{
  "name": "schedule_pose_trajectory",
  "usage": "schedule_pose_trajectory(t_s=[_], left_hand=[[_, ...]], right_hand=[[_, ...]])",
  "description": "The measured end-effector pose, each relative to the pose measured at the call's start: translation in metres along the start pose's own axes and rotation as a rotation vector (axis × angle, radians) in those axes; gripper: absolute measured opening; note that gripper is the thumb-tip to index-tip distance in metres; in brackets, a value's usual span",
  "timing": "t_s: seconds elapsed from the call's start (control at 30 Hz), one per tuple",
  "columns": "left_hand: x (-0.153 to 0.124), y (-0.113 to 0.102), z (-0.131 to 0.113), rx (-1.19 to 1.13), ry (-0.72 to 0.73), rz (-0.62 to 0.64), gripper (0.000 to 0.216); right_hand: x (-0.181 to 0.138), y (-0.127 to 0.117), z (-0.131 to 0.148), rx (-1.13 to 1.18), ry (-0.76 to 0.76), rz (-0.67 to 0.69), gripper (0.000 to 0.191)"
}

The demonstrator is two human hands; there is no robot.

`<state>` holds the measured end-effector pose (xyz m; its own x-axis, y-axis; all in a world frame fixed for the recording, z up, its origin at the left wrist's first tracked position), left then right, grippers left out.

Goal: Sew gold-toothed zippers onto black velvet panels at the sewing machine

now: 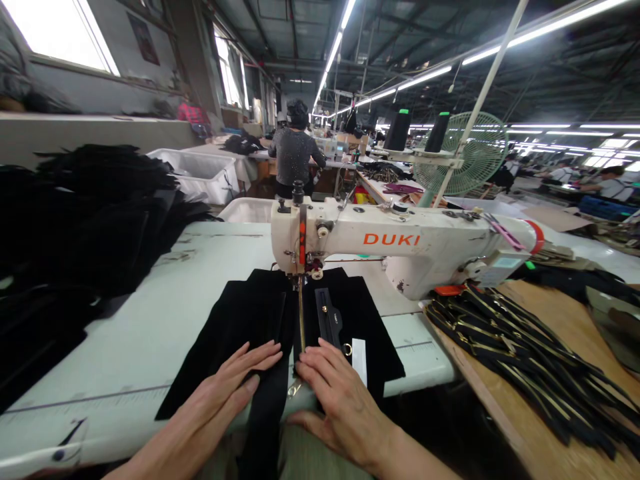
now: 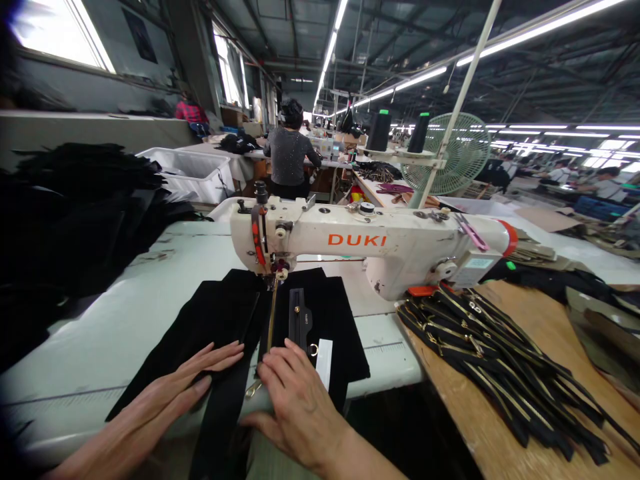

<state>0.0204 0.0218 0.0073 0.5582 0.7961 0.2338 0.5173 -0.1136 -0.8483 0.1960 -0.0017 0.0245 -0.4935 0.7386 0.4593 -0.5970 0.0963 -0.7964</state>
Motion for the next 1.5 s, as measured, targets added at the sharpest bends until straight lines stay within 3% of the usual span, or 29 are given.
schedule_pose_trajectory(t_s=[0.1, 0.23, 0.37, 0.47, 0.6, 0.87, 1.1, 1.27, 1.5], left_hand=[[-0.003, 0.007, -0.006, 0.038, 0.051, -0.007, 0.044], [-0.006, 0.006, -0.004, 0.029, 0.042, -0.040, 0.045], [-0.001, -0.012, 0.001, -0.038, -0.028, -0.032, 0.043], [0.006, -0.021, -0.010, 0.013, 0.055, -0.047, 0.042], [0.006, -0.006, -0.030, 0.146, 0.274, -0.001, 0.050], [0.000, -0.002, -0.017, 0.094, 0.221, -0.028, 0.050], [0.001, -0.002, -0.025, 0.141, 0.287, 0.014, 0.056], [0.003, 0.000, -0.031, 0.266, 0.360, -0.031, 0.057], [0.007, -0.001, -0.052, 0.412, 0.534, -0.087, 0.057]], right_hand=[[-0.005, 0.000, -0.002, 0.025, 0.069, -0.032, 0.053], [-0.010, 0.004, -0.004, -0.006, 0.188, -0.079, 0.064], [-0.007, 0.005, 0.005, -0.048, 0.169, -0.090, 0.043], [-0.006, 0.003, 0.012, -0.063, 0.155, -0.122, 0.035], [-0.008, 0.006, 0.015, -0.091, 0.168, -0.211, 0.037], [-0.015, 0.017, 0.010, -0.224, 0.374, -0.329, 0.042], [-0.007, 0.010, 0.014, -0.161, 0.174, -0.264, 0.052], [-0.003, -0.005, 0.008, -0.100, 0.163, -0.223, 0.048], [-0.001, 0.001, 0.011, -0.183, 0.051, -0.248, 0.029]])
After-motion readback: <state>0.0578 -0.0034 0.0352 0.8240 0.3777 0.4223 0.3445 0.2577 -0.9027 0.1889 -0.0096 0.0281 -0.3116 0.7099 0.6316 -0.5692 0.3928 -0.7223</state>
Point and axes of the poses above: each hand's wrist, its own x-axis towards the middle knuckle, its own y-axis out of the palm, z = x × y, the point moved 7 cm from there along x, towards the middle knuckle, and after that the axes turned 2 degrees about y, right-handed, at the moved point
